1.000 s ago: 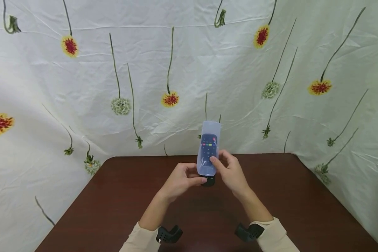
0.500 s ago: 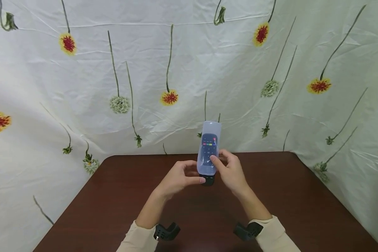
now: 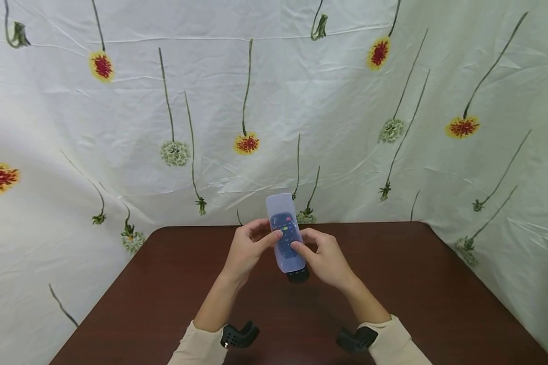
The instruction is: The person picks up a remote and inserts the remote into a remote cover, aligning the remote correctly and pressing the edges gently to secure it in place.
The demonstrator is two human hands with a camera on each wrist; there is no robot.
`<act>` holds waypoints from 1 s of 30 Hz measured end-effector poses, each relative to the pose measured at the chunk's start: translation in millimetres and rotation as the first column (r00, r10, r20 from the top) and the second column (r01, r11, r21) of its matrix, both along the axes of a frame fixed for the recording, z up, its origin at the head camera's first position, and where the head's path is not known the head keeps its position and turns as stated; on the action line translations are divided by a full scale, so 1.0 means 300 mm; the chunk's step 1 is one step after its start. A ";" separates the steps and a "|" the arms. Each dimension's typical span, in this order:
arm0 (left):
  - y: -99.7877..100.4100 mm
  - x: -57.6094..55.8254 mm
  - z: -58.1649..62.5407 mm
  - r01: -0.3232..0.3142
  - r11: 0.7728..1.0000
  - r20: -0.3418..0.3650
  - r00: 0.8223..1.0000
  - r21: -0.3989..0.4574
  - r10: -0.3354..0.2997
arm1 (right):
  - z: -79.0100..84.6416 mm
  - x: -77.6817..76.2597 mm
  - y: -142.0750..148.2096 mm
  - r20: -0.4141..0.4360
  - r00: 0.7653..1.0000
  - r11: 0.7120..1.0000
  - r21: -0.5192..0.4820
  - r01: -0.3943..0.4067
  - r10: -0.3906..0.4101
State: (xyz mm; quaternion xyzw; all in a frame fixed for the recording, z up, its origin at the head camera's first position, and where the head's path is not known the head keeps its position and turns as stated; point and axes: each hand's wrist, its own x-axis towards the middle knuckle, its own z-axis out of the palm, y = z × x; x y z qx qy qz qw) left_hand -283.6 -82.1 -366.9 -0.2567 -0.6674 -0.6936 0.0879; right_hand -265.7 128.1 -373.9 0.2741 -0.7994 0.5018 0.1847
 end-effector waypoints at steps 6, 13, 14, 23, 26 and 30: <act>0.008 -0.001 -0.001 -0.061 0.998 -0.045 0.997 0.011 0.061 | -0.013 0.003 -0.014 0.022 0.998 0.999 0.015 -0.051 0.050; 0.008 0.004 0.002 -0.115 0.991 -0.035 0.992 0.074 0.118 | -0.022 -0.002 -0.003 0.165 0.977 0.982 0.110 -0.152 0.133; 0.007 0.004 0.004 -0.126 0.988 -0.032 0.991 0.089 0.129 | -0.019 -0.003 0.001 0.182 0.973 0.978 0.124 -0.167 0.143; 0.001 -0.002 0.014 -0.165 0.969 0.014 0.986 0.182 0.165 | -0.015 -0.016 0.020 0.285 0.932 0.951 0.149 -0.273 0.223; 0.000 -0.002 0.014 -0.160 0.970 0.012 0.987 0.184 0.161 | -0.015 -0.015 0.015 0.289 0.934 0.958 0.128 -0.257 0.212; 0.000 -0.001 0.015 -0.147 0.972 0.012 0.989 0.184 0.148 | -0.015 -0.011 0.011 0.269 0.945 0.963 0.139 -0.231 0.188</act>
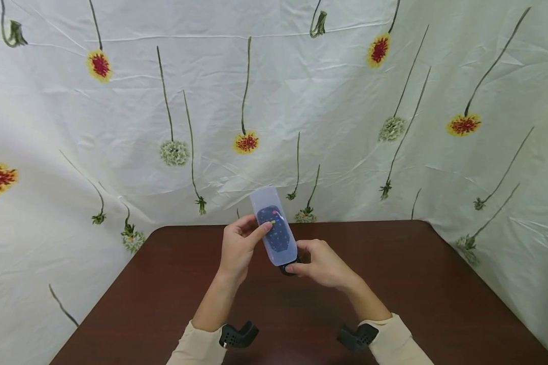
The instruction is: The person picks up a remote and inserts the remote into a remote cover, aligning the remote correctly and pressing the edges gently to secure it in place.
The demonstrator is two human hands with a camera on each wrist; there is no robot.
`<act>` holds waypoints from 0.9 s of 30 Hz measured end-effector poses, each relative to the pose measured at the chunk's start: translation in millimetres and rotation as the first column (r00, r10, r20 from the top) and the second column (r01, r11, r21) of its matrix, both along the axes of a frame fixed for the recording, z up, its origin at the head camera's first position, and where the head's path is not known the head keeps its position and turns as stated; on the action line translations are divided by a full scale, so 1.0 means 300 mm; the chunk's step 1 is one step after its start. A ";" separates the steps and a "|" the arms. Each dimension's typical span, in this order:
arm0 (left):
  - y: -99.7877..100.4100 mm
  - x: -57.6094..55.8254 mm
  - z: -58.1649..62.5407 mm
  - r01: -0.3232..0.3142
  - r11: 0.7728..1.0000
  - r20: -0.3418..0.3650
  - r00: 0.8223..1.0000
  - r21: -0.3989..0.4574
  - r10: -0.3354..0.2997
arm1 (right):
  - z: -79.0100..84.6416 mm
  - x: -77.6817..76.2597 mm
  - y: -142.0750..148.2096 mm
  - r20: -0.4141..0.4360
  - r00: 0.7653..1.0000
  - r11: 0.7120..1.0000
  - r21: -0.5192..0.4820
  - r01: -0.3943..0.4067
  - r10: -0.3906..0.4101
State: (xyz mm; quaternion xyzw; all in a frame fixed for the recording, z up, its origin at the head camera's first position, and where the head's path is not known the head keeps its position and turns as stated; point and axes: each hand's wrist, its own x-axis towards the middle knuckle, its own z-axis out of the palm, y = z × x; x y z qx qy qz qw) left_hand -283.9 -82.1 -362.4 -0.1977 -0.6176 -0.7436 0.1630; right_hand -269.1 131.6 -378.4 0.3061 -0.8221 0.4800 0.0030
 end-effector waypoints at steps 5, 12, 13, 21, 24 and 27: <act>-0.001 0.000 -0.001 0.000 1.000 -0.009 1.000 0.009 0.000 | -0.002 0.005 -0.011 -0.001 1.000 1.000 -0.029 0.007 -0.007; 0.019 -0.001 -0.009 -0.009 0.999 -0.009 1.000 0.037 0.009 | -0.004 0.013 -0.034 0.036 0.999 0.991 -0.132 0.014 -0.009; 0.022 0.000 -0.010 -0.008 0.999 -0.008 1.000 0.036 0.009 | -0.005 0.013 -0.038 0.038 0.999 0.989 -0.144 0.017 -0.012; 0.030 0.002 -0.014 -0.011 1.000 0.007 1.000 0.009 0.011 | -0.008 0.013 -0.047 0.054 0.998 0.989 -0.147 0.032 -0.025; 0.029 0.001 -0.014 -0.017 1.000 0.015 1.000 -0.007 0.017 | -0.005 0.010 -0.034 0.052 0.999 0.995 -0.099 0.006 -0.001; 0.027 0.001 -0.017 -0.015 1.000 0.021 1.000 -0.026 0.016 | 0.000 0.007 -0.022 0.034 0.999 0.998 -0.053 -0.018 0.020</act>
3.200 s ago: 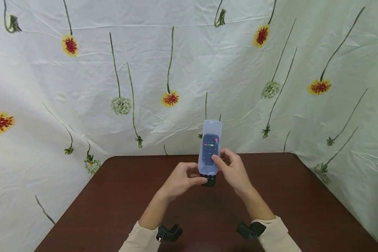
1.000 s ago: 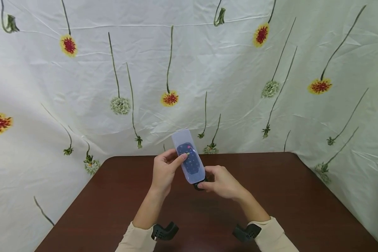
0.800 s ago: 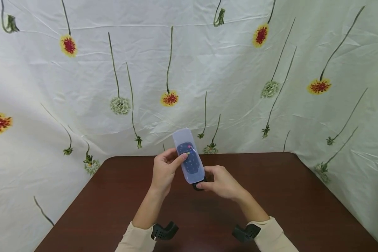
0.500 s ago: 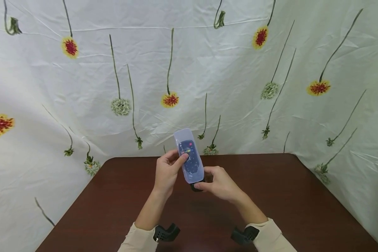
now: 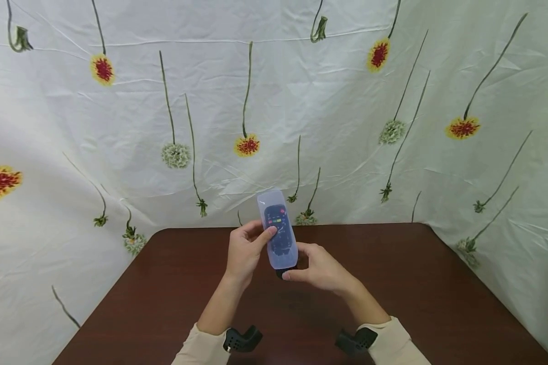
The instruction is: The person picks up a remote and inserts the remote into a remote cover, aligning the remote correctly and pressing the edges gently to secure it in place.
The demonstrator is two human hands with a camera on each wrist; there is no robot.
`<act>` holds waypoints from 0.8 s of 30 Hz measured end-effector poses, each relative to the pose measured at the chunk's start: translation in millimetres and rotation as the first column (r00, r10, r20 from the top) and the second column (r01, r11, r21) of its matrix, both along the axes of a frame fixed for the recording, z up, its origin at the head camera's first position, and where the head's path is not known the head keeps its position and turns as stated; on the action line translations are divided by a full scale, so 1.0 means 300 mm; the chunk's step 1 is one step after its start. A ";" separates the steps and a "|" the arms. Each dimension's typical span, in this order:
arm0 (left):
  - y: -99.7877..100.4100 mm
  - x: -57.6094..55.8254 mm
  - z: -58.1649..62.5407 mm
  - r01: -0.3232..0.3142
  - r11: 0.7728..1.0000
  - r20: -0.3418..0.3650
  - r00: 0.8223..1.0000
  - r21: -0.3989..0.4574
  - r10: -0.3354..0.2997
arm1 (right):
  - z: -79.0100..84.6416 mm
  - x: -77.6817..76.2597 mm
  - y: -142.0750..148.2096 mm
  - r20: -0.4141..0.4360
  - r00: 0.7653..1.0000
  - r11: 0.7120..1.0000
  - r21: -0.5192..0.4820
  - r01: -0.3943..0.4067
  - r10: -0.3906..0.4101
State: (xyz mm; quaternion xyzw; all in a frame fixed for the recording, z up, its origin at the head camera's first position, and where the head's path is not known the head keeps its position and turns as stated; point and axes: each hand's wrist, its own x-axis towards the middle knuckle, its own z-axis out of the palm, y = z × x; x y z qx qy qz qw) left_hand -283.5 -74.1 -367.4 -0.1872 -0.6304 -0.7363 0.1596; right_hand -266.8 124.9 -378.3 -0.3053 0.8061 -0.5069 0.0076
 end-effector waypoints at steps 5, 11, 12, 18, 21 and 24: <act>-0.001 0.003 -0.004 0.003 1.000 -0.022 1.000 -0.031 -0.004 | 0.004 0.001 0.005 -0.017 0.997 0.994 -0.082 0.067 -0.069; 0.010 0.010 -0.003 0.016 0.997 -0.049 0.999 -0.074 -0.020 | 0.007 0.002 -0.004 -0.081 0.982 0.958 -0.249 0.145 -0.170; 0.012 0.010 -0.003 0.019 0.997 -0.048 0.999 -0.076 -0.023 | 0.008 0.003 -0.005 -0.101 0.977 0.955 -0.252 0.155 -0.186; 0.011 0.009 -0.004 0.074 0.993 -0.032 0.996 -0.094 -0.078 | 0.019 0.007 0.001 -0.179 0.945 0.943 -0.245 0.226 -0.273; 0.005 0.007 -0.003 0.145 0.980 0.012 0.989 -0.136 -0.145 | 0.025 0.007 0.009 -0.191 0.925 0.926 -0.260 0.275 -0.329; -0.004 0.004 -0.006 0.245 0.947 0.077 0.969 -0.207 -0.234 | 0.029 0.004 0.018 -0.182 0.909 0.900 -0.305 0.310 -0.375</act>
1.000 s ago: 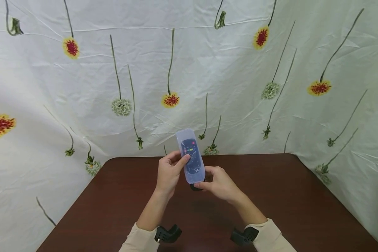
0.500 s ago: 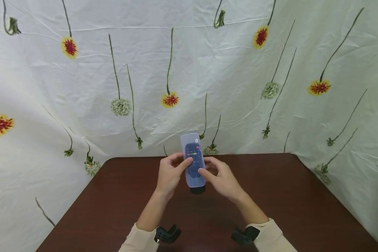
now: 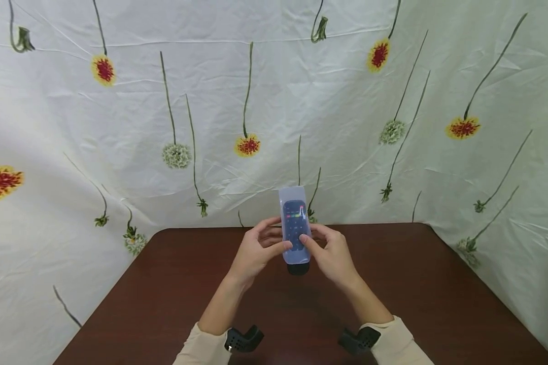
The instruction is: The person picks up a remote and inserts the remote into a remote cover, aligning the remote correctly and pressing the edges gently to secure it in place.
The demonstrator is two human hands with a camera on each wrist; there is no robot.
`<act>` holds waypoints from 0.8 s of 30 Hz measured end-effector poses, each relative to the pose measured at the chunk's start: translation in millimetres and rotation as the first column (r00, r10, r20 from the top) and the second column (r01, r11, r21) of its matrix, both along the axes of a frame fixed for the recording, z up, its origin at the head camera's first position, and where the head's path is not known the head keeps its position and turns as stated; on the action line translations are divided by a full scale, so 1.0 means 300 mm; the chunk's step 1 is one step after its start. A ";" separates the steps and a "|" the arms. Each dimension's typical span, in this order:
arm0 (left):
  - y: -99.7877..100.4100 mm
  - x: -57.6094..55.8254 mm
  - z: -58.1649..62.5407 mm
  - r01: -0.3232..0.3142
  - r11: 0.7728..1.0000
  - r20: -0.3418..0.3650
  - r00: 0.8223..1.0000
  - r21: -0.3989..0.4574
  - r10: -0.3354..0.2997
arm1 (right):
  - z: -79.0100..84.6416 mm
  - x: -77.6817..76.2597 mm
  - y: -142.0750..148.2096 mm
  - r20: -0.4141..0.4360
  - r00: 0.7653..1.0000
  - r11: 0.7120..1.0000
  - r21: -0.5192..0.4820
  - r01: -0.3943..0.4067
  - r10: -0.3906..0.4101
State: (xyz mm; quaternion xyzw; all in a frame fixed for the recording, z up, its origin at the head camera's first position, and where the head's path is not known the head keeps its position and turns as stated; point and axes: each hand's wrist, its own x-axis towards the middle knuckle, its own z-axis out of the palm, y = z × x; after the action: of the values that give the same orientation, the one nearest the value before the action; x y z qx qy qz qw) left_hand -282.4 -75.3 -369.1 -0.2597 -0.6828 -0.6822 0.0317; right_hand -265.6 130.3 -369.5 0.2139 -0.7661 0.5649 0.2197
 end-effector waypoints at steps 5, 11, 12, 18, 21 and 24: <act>0.004 -0.010 -0.016 0.130 0.977 0.024 0.991 -0.167 -0.128 | 0.008 -0.002 0.015 -0.012 0.999 0.994 -0.102 0.039 -0.040; 0.029 -0.012 -0.033 0.144 0.976 0.029 0.990 -0.165 -0.141 | 0.011 -0.001 0.017 -0.019 0.995 0.980 -0.175 0.090 -0.094; 0.032 -0.012 -0.034 0.139 0.979 0.031 0.990 -0.147 -0.135 | 0.010 -0.002 0.017 -0.019 0.995 0.979 -0.184 0.094 -0.099; 0.040 -0.002 -0.039 0.101 0.990 0.060 0.994 -0.097 -0.095 | 0.002 -0.003 0.014 0.009 0.996 0.973 -0.214 0.087 -0.087; 0.043 -0.002 -0.040 0.091 0.993 0.070 0.994 -0.079 -0.086 | 0.004 -0.004 0.011 0.013 0.996 0.973 -0.216 0.085 -0.084; 0.047 -0.003 -0.039 0.066 0.995 0.067 0.996 -0.069 -0.061 | 0.007 -0.006 0.008 -0.001 0.996 0.974 -0.208 0.083 -0.085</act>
State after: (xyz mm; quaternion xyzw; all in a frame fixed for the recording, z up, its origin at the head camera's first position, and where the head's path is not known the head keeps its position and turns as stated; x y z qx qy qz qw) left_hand -283.2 -61.3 -380.7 -0.2602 -0.6988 -0.6660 -0.0214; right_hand -267.3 132.8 -367.3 0.1599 -0.7100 0.6312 0.2684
